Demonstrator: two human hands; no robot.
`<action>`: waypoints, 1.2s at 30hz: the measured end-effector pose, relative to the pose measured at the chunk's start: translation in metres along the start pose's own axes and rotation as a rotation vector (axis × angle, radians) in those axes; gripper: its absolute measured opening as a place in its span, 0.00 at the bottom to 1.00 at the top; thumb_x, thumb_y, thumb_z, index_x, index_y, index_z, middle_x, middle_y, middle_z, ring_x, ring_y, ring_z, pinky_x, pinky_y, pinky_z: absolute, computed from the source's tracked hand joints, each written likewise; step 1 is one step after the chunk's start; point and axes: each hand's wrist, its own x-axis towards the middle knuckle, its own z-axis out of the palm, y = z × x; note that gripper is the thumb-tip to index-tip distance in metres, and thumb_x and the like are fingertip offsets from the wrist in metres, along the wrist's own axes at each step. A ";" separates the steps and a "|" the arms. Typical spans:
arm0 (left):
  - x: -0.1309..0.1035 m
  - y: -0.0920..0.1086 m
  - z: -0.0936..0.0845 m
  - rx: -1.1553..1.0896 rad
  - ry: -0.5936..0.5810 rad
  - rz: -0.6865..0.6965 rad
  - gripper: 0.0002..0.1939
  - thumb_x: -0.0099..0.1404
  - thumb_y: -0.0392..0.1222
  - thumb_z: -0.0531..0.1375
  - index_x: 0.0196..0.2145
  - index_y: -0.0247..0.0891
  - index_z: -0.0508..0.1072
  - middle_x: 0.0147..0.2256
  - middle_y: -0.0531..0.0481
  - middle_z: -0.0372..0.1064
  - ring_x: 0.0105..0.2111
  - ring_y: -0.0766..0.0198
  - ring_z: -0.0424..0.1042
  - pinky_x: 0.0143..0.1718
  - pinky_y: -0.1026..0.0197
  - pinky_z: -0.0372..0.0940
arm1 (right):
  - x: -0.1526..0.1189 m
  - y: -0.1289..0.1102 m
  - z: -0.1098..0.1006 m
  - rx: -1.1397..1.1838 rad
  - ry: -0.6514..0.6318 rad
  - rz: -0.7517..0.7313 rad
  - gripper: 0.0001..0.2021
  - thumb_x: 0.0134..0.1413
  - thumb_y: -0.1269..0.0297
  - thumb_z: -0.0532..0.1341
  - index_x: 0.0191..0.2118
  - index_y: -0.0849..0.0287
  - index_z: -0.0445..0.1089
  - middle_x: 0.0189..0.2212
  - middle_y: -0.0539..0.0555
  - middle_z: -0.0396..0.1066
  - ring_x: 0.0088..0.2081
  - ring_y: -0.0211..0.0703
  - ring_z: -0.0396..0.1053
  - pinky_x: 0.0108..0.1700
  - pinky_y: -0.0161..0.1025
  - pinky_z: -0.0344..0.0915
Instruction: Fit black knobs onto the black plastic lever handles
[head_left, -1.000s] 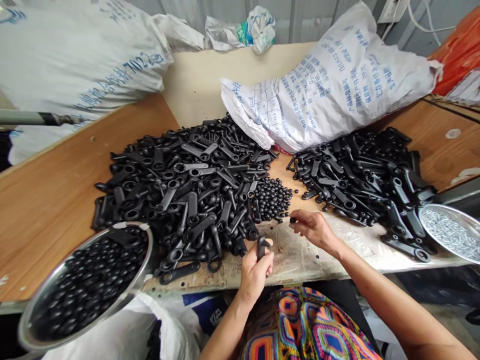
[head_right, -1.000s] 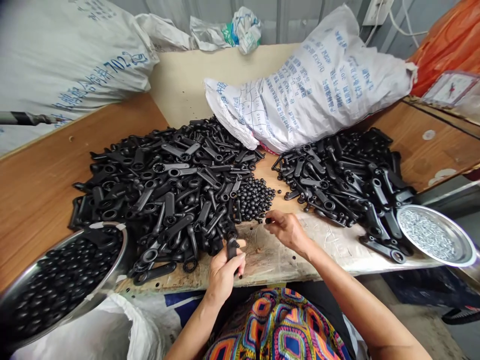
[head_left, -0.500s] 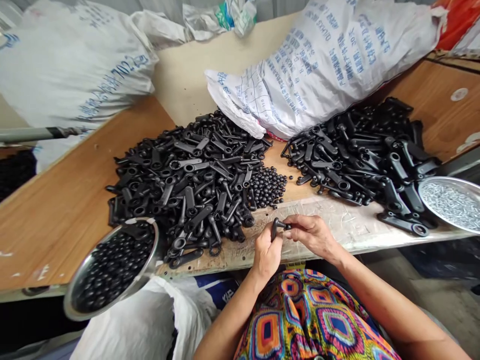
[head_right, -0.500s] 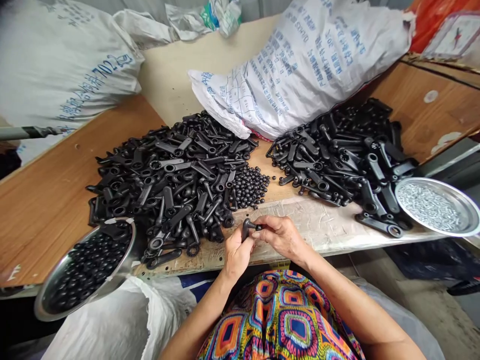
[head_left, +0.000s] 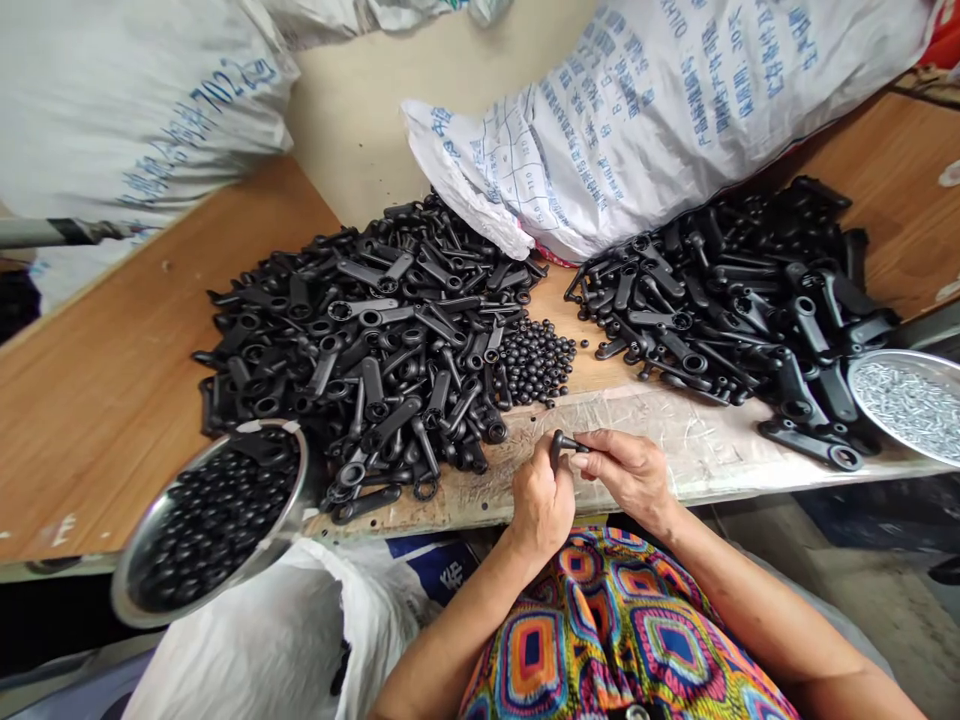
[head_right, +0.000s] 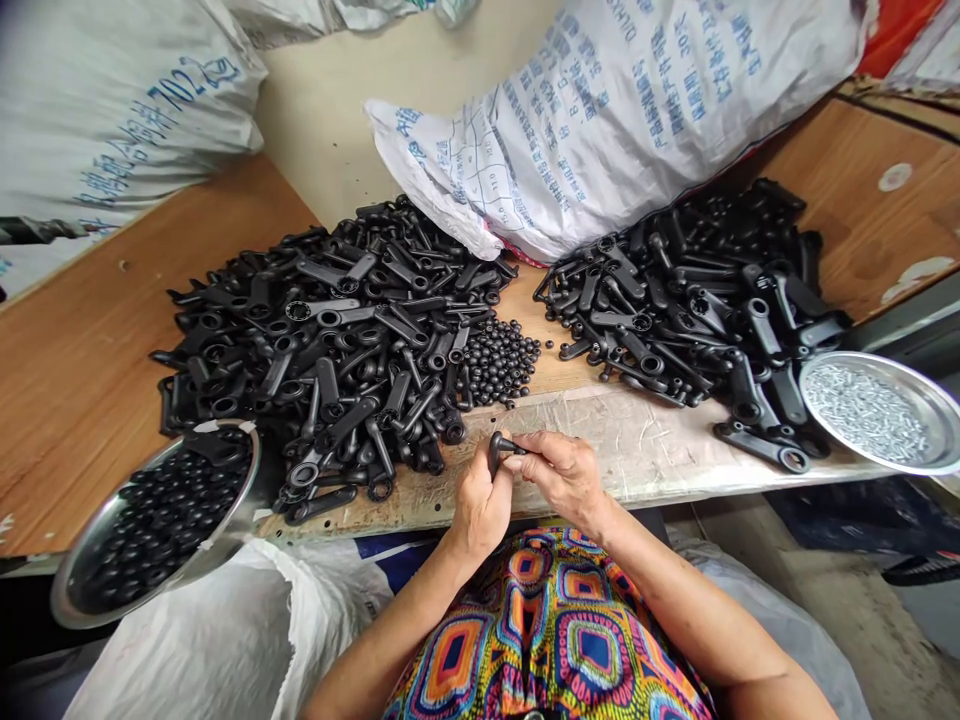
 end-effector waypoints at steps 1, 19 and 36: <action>0.000 0.000 -0.001 0.006 -0.005 0.008 0.12 0.64 0.36 0.49 0.43 0.37 0.66 0.34 0.46 0.72 0.35 0.61 0.72 0.37 0.62 0.64 | -0.001 -0.001 0.000 -0.009 0.007 -0.008 0.07 0.48 0.62 0.63 0.33 0.58 0.75 0.19 0.50 0.70 0.21 0.37 0.66 0.25 0.33 0.64; -0.005 -0.005 0.007 0.383 -0.002 0.230 0.20 0.62 0.33 0.48 0.52 0.31 0.60 0.35 0.41 0.74 0.33 0.58 0.74 0.35 0.60 0.67 | -0.012 0.007 0.009 0.748 0.064 0.393 0.09 0.42 0.61 0.65 0.28 0.62 0.72 0.14 0.48 0.66 0.11 0.33 0.58 0.12 0.31 0.55; 0.023 -0.025 0.060 0.581 -0.272 0.477 0.12 0.59 0.29 0.51 0.33 0.32 0.73 0.28 0.41 0.71 0.30 0.56 0.71 0.32 0.58 0.63 | 0.019 0.009 -0.015 -0.490 -0.190 -0.190 0.28 0.60 0.49 0.46 0.61 0.59 0.52 0.59 0.60 0.54 0.60 0.54 0.50 0.59 0.54 0.50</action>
